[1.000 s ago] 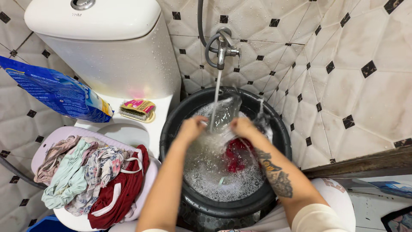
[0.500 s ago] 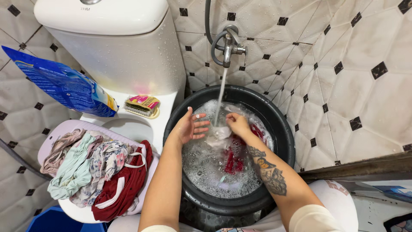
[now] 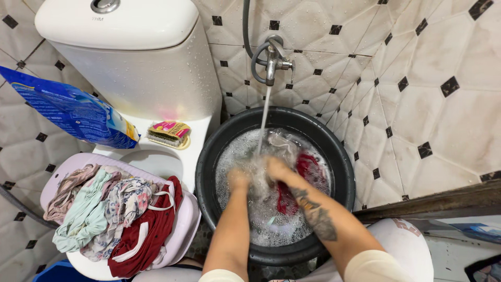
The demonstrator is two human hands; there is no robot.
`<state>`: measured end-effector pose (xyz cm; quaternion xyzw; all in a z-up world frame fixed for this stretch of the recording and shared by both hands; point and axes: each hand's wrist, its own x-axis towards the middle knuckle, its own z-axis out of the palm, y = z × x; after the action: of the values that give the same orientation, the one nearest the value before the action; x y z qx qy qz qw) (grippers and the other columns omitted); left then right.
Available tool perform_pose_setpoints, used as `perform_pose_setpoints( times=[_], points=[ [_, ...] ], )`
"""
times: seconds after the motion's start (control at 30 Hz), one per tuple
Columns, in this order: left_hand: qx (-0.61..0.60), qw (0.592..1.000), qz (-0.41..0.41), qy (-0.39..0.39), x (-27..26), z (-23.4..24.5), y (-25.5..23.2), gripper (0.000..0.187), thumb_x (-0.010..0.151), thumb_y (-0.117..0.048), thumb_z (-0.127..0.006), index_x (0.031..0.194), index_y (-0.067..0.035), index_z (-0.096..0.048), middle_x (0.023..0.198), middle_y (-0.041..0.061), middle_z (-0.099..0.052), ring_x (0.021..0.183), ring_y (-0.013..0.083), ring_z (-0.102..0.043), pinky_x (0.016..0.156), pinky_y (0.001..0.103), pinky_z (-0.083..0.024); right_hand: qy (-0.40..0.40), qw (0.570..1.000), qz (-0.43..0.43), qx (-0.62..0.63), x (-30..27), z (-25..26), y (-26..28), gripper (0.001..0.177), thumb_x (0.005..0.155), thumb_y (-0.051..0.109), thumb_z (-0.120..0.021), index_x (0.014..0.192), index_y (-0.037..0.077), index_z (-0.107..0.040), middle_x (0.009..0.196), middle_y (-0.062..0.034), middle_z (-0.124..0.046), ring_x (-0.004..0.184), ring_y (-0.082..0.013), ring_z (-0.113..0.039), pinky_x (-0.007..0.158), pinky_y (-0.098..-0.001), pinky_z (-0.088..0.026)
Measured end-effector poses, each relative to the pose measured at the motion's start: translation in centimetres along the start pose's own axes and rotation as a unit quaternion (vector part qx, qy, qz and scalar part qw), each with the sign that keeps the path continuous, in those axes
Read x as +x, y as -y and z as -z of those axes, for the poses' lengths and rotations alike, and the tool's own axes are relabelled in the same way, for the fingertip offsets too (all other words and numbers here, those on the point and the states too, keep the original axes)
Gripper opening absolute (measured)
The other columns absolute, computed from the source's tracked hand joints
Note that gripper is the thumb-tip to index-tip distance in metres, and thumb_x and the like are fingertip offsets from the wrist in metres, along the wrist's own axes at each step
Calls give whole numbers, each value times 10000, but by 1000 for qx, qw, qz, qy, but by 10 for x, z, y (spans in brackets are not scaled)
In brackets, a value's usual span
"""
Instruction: The person washes clothes by hand in a black bucket under a running faucet, rubbing and wringing different items of clothing one at a time and placing them on a toilet lid.
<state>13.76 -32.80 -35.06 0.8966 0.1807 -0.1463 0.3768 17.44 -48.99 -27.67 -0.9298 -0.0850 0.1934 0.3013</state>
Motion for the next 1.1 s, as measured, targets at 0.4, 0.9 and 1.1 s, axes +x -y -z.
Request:
perform_pose_setpoints(
  times=[0.4, 0.9, 1.1],
  points=[
    [-605, 743, -242, 154, -5, 228, -50, 157, 954, -178, -730, 880, -67, -648, 876, 35, -672, 867, 185, -616, 851, 335, -483, -94, 952, 281, 81, -84, 249, 41, 429, 726, 101, -806, 1126, 28, -666, 942, -76, -692, 871, -150, -619, 771, -305, -510],
    [299, 942, -126, 84, 2, 26, -27, 316, 920, -269, -629, 1199, -199, -759, 1227, 107, -720, 1144, 292, -675, 1018, 425, -507, 105, 987, -25, -119, 8, -12, -19, 536, 913, 137, -637, 1435, 219, -547, 1435, -87, -545, 1181, -246, -594, 976, -357, -508],
    [282, 951, -89, 94, -15, 52, -42, 273, 934, -300, -670, 1143, -151, -762, 1115, 119, -760, 1028, 256, -703, 950, 382, -535, 34, 984, -139, 106, 12, -23, -19, 418, 1054, 412, -544, 1359, 139, -631, 1242, -180, -673, 997, -259, -672, 829, -372, -574]
  ],
)
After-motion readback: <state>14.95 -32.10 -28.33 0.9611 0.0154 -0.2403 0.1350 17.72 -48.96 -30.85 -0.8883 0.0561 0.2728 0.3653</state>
